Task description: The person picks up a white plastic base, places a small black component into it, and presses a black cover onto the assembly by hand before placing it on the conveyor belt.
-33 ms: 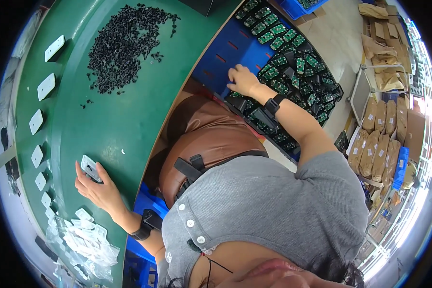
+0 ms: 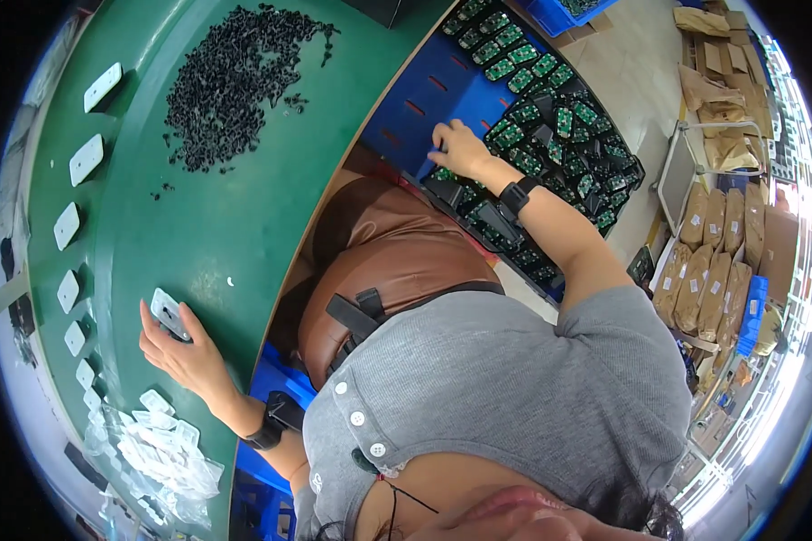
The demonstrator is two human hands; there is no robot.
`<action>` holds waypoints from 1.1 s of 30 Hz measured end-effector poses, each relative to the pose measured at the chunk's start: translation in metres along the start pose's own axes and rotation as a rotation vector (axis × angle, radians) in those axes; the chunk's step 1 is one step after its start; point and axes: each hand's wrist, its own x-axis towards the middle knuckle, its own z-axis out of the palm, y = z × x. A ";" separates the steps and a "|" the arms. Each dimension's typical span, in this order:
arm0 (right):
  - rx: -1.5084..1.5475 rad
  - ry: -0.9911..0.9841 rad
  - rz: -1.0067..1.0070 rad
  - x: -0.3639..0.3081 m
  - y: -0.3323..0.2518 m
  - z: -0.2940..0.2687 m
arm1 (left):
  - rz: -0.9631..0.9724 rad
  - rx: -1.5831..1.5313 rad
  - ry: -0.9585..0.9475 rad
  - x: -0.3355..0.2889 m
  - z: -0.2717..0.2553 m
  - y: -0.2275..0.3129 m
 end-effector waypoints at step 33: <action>0.390 0.106 -1.111 -0.031 -0.293 -0.120 | 0.080 -0.778 0.089 -0.021 0.000 0.005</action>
